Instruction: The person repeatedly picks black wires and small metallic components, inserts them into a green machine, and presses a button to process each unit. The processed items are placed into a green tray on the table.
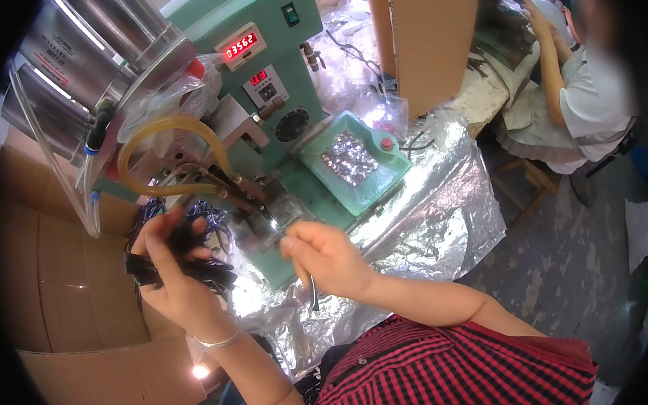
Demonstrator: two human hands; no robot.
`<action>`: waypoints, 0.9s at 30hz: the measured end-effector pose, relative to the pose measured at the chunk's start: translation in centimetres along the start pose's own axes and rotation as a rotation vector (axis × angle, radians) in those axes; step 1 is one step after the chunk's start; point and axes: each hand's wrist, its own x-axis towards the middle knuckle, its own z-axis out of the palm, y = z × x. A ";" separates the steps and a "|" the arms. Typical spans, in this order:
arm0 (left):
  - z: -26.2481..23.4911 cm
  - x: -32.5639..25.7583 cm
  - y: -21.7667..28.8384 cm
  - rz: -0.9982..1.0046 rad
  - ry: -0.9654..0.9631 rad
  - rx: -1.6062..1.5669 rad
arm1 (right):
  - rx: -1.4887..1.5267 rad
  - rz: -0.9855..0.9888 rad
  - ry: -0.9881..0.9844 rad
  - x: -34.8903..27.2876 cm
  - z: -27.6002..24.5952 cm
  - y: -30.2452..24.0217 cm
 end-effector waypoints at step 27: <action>-0.7 -2.4 0.0 0.003 0.011 -0.069 | -0.109 -0.049 -0.003 0.3 -0.3 -0.1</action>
